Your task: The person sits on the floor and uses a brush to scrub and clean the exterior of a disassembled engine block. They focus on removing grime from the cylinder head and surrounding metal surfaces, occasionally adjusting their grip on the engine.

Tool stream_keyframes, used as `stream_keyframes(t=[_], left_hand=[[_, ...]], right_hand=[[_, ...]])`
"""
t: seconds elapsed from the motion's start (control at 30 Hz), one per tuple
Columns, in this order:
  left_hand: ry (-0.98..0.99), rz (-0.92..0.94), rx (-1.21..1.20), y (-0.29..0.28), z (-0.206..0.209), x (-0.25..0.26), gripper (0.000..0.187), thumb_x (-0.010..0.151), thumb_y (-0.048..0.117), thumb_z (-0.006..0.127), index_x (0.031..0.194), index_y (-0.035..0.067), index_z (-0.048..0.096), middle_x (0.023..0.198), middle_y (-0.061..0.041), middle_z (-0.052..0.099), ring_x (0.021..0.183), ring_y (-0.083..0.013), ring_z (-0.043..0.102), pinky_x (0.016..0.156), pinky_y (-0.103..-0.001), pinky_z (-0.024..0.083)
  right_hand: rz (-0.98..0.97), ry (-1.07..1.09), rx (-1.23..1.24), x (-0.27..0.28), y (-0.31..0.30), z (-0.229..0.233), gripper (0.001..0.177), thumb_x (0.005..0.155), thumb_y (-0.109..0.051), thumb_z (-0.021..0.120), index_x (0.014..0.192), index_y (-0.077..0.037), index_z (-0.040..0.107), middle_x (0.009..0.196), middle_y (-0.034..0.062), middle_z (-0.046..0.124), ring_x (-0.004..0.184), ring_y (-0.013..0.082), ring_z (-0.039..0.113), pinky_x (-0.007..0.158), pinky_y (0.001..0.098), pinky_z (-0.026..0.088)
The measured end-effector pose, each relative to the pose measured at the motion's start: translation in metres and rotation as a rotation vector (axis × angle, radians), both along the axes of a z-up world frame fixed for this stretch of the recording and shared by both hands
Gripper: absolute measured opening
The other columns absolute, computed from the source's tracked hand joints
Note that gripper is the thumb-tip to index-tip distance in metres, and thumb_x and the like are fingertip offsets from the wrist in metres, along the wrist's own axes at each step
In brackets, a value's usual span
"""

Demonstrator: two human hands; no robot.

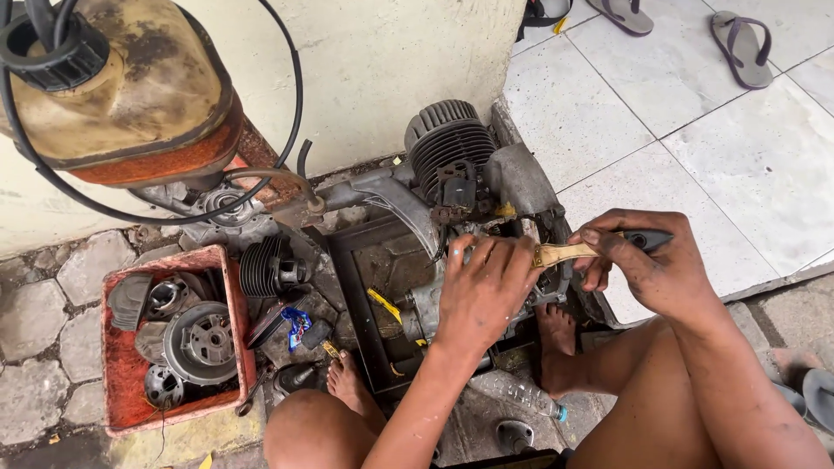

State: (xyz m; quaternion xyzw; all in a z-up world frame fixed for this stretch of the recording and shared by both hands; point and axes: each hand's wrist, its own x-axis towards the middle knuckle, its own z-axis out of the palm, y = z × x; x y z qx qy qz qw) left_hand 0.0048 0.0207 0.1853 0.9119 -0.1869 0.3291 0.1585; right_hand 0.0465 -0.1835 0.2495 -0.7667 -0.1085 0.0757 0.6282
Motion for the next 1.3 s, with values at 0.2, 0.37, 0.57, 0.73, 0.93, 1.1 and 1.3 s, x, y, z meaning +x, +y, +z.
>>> stream_keyframes(t=[0.2,0.37,0.57,0.73,0.93,1.1,1.3], left_hand=[[0.032,0.012,0.086,0.005,-0.001,0.002,0.051,0.090,0.044,0.084,0.106,0.013,0.047,0.087,-0.003,0.065,0.074,-0.0184,0.068,0.083,-0.041,0.056],[0.036,0.033,0.100,0.011,-0.005,0.000,0.021,0.102,0.014,0.066,0.098,0.013,0.045,0.071,0.000,0.056,0.060,-0.0169,0.057,0.073,-0.040,0.054],[0.314,0.009,0.034,0.044,0.006,-0.004,0.050,0.099,0.052,0.059,0.118,0.006,0.056,0.099,-0.009,0.068,0.092,-0.0269,0.071,0.094,-0.054,0.054],[0.328,-0.040,-0.045,0.054,0.029,-0.013,0.089,0.090,0.074,0.047,0.150,0.008,0.040,0.141,-0.015,0.055,0.126,-0.0328,0.055,0.105,-0.058,0.046],[0.108,-0.130,-0.056,0.015,0.022,-0.016,0.067,0.096,0.055,0.064,0.140,0.006,0.049,0.125,-0.009,0.061,0.115,-0.0266,0.059,0.105,-0.044,0.043],[0.121,-0.071,-0.041,0.020,0.002,-0.006,0.057,0.066,0.026,0.100,0.103,0.010,0.060,0.078,-0.003,0.067,0.075,-0.0203,0.068,0.087,-0.036,0.046],[0.277,-0.219,-0.048,0.034,0.007,-0.012,0.058,0.065,0.020,0.097,0.103,0.009,0.054,0.087,-0.008,0.071,0.075,-0.0288,0.069,0.077,-0.040,0.050]], right_hand=[[-0.013,-0.045,0.288,0.004,-0.010,-0.003,0.022,0.095,-0.006,0.059,0.090,0.015,0.066,0.079,0.0285,0.069,0.040,0.0316,0.059,0.034,0.0313,0.051],[-0.076,0.048,0.237,0.006,-0.009,0.002,0.026,0.097,-0.007,0.056,0.091,0.016,0.068,0.064,0.0277,0.064,0.033,0.0314,0.054,0.032,0.0313,0.046],[-0.186,-0.038,0.292,0.014,-0.017,-0.003,0.020,0.098,-0.004,0.057,0.083,0.009,0.062,0.086,0.0256,0.068,0.050,0.0311,0.063,0.034,0.0305,0.044],[-0.141,-0.048,0.175,0.012,-0.010,0.001,0.018,0.099,-0.001,0.057,0.089,0.013,0.063,0.081,0.0280,0.067,0.045,0.0342,0.061,0.037,0.0331,0.047],[0.009,-0.097,0.013,-0.011,0.019,0.010,0.020,0.100,-0.006,0.059,0.097,0.010,0.070,0.068,0.0236,0.069,0.041,0.0255,0.064,0.042,0.0283,0.055],[-0.013,-0.158,0.113,-0.013,0.014,0.011,0.017,0.097,0.004,0.056,0.093,0.016,0.067,0.069,0.0267,0.066,0.038,0.0291,0.061,0.036,0.0278,0.054],[-0.120,-0.096,0.352,-0.007,-0.021,0.003,0.023,0.095,-0.006,0.064,0.078,0.008,0.058,0.084,0.0296,0.066,0.047,0.0339,0.064,0.032,0.0323,0.050]])
